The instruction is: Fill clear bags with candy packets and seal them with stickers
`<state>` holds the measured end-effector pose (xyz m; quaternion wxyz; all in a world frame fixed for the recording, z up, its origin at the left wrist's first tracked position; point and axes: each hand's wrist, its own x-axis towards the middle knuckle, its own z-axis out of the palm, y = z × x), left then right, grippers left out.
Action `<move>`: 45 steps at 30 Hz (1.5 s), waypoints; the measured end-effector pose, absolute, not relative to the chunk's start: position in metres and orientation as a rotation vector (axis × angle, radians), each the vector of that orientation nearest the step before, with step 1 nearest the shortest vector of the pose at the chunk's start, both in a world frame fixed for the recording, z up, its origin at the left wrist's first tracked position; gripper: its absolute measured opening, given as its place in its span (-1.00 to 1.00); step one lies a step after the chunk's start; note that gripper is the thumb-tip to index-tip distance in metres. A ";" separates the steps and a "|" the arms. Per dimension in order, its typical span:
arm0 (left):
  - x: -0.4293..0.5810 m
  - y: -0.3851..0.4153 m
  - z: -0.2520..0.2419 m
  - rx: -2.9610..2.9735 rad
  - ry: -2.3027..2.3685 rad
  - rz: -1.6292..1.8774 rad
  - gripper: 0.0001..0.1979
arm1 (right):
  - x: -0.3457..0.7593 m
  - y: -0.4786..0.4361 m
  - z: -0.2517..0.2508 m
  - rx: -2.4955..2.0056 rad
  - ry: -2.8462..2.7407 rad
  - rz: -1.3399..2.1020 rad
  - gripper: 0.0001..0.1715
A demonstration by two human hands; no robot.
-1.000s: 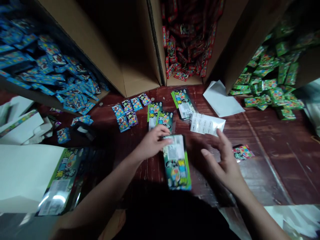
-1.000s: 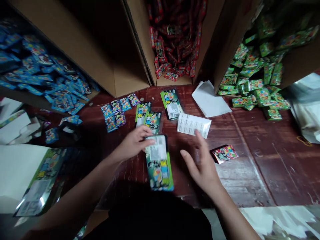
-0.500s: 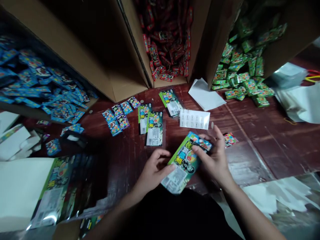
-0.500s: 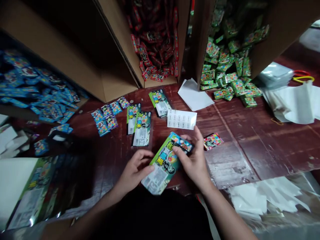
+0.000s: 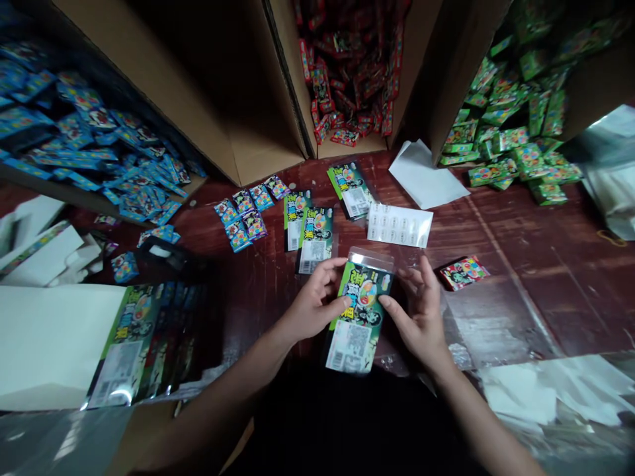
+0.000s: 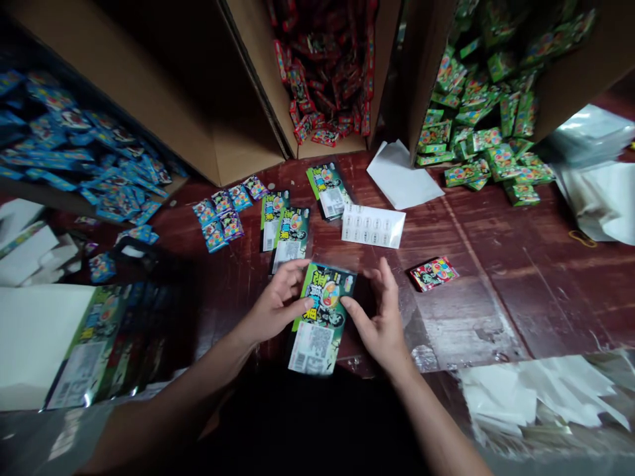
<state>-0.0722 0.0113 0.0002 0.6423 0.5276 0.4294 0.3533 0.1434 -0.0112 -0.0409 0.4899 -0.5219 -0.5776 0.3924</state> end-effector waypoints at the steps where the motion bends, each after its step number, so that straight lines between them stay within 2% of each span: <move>1: -0.070 0.013 0.001 1.199 0.980 0.831 -0.32 | 0.141 -0.012 -0.042 -1.234 -1.328 0.986 -0.01; 6: -0.066 0.011 -0.005 1.189 0.952 0.800 -0.36 | 0.142 -0.013 -0.039 -1.178 -1.275 1.110 -0.02; 11: -0.074 0.015 -0.007 1.315 1.097 0.802 -0.81 | 0.157 -0.009 -0.033 -1.225 -1.476 1.187 -0.19; 14: -0.070 0.023 -0.004 1.334 1.121 0.884 -0.82 | 0.158 -0.002 -0.032 -1.216 -1.453 1.136 -0.23; 18: -0.063 0.029 0.000 1.248 1.155 0.949 -0.72 | 0.152 0.004 -0.030 -1.201 -1.354 1.140 -0.05; 22: -0.062 0.030 0.007 1.343 1.147 0.854 -0.86 | 0.152 0.005 -0.022 -1.145 -1.362 1.170 -0.09; 25: -0.060 0.033 0.014 1.342 1.171 0.805 -0.89 | 0.151 0.008 -0.013 -1.167 -1.300 1.209 -0.11; 33: -0.064 0.050 0.025 1.273 1.174 0.667 -0.86 | 0.145 0.021 0.003 -1.215 -1.111 1.300 0.05; 38: -0.071 0.043 0.023 1.275 1.033 0.674 -0.85 | 0.158 0.012 0.006 -1.192 -1.249 1.331 0.02; 41: -0.070 0.039 0.019 1.269 1.003 0.740 -0.84 | 0.172 0.014 0.013 -1.182 -1.435 1.287 -0.14; 45: -0.066 0.039 0.018 1.314 1.035 0.708 -0.85 | 0.185 0.032 0.036 -1.172 -1.854 1.162 -0.77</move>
